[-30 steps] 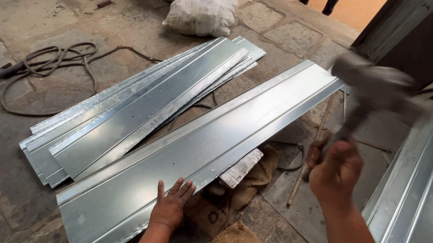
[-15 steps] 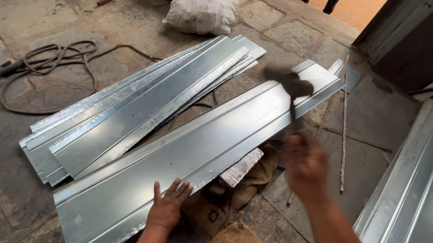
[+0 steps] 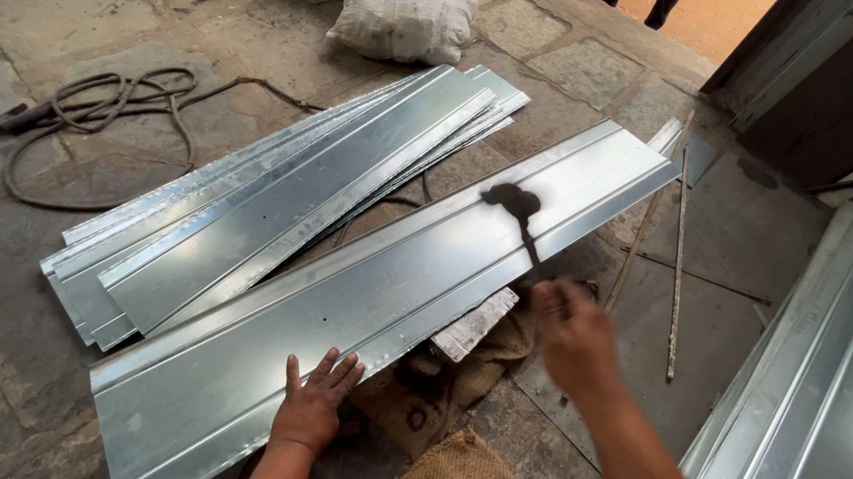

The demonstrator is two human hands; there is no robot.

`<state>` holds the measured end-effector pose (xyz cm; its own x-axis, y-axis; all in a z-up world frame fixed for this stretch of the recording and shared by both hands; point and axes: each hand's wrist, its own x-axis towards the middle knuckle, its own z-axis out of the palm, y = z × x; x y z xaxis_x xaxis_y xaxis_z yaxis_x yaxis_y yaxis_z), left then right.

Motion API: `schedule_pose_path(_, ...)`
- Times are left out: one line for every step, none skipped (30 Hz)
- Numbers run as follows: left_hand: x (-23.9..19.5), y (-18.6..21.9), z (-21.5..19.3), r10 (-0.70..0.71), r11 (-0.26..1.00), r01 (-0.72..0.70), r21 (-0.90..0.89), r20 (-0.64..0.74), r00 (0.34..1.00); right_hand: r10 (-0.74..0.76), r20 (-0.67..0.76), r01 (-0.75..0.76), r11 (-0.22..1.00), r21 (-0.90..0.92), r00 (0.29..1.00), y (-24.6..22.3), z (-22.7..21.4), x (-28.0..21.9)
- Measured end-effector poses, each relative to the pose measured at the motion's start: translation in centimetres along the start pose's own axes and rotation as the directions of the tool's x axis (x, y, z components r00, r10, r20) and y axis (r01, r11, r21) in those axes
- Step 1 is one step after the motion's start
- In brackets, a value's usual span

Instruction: The person uses a hammer to flatten and shape the edge of a metal sheet placed on the ground.

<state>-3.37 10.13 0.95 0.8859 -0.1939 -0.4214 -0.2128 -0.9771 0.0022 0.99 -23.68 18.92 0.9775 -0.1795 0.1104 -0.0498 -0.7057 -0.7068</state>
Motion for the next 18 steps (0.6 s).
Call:
schedule_pose_path(-0.2,0.2,-0.4,0.0,1.0,0.0,-0.001,0.002,1.0,-0.085,-0.093,0.091,0.994,0.067,0.992,-0.9,-1.6,0.1)
schedule_pose_path(-0.4,0.4,-0.6,-0.001,1.0,0.001,0.01,0.017,1.0,-0.299,-0.188,0.343,0.896,0.282,0.936,-1.2,-2.8,0.0)
schedule_pose_path(-0.5,0.5,-0.6,-0.004,1.0,0.003,0.02,0.032,0.999,-0.465,-0.321,0.565,0.691,0.45,0.825,-1.0,-3.3,0.1)
schedule_pose_path(-0.6,0.4,-0.5,-0.005,1.0,0.005,0.018,0.034,0.999,-0.465,-0.318,0.564,0.692,0.452,0.826,-0.3,-2.4,0.4)
schedule_pose_path(-0.5,0.4,-0.4,0.0,1.0,0.0,0.001,0.0,1.0,-0.49,-0.472,0.679,0.573,0.459,0.733,1.0,-0.8,0.7)
schedule_pose_path(-0.5,0.3,-0.1,0.003,1.0,-0.004,-0.015,-0.035,0.999,-0.487,-0.615,0.782,0.445,0.436,0.62,3.1,0.6,1.0)
schedule_pose_path(-0.3,0.2,0.1,0.007,1.0,-0.008,-0.015,-0.038,0.999,-0.498,-0.553,0.739,0.531,0.415,0.668,5.4,2.6,1.1)
schedule_pose_path(-0.3,0.2,0.4,0.009,1.0,-0.009,-0.005,-0.047,0.999,-0.5,-0.488,0.691,0.613,0.385,0.715,7.7,5.0,0.8)
schedule_pose_path(-0.1,0.3,0.7,0.012,1.0,-0.012,0.004,-0.062,0.998,-0.525,-0.253,0.557,0.827,0.075,0.813,9.8,6.3,-0.1)
schedule_pose_path(-0.2,0.3,1.0,0.017,1.0,-0.016,0.004,-0.071,0.997,-0.428,-0.036,0.4,0.869,-0.291,0.903,11.1,6.8,-0.5)
schedule_pose_path(-0.1,0.5,1.2,0.013,1.0,-0.011,0.021,-0.07,0.997,-0.437,-0.042,0.406,0.863,-0.299,0.899,11.2,6.7,0.2)
schedule_pose_path(0.3,0.5,1.2,0.009,0.999,-0.006,0.039,-0.07,0.998,-0.097,0.06,0.11,0.957,-0.27,0.993,10.1,6.4,0.9)
schedule_pose_path(0.4,0.3,1.5,0.0,1.0,0.002,0.027,-0.071,0.998,0.253,0.182,-0.197,0.941,-0.277,0.95,8.4,5.6,1.0)
schedule_pose_path(0.6,0.1,1.6,0.007,1.0,-0.005,0.023,-0.094,0.996,0.247,0.152,-0.21,0.952,-0.223,0.957,6.4,4.1,1.1)
schedule_pose_path(0.6,-0.1,1.8,0.019,0.999,-0.016,0.028,-0.112,0.993,0.25,0.122,-0.229,0.959,-0.164,0.96,4.2,2.5,1.0)
schedule_pose_path(0.4,0.0,1.9,0.014,1.0,-0.012,0.022,-0.108,0.994,0.092,0.051,-0.086,0.991,-0.103,0.994,2.1,0.5,1.0)
schedule_pose_path(0.4,0.1,1.8,0.013,1.0,-0.01,0.02,-0.105,0.994,-0.063,-0.038,0.061,0.997,-0.053,0.997,0.4,-1.6,0.9)
schedule_pose_path(0.3,0.2,1.7,0.011,1.0,-0.009,0.018,-0.103,0.995,-0.22,-0.145,0.235,0.967,0.095,0.965,-0.9,-3.3,0.6)
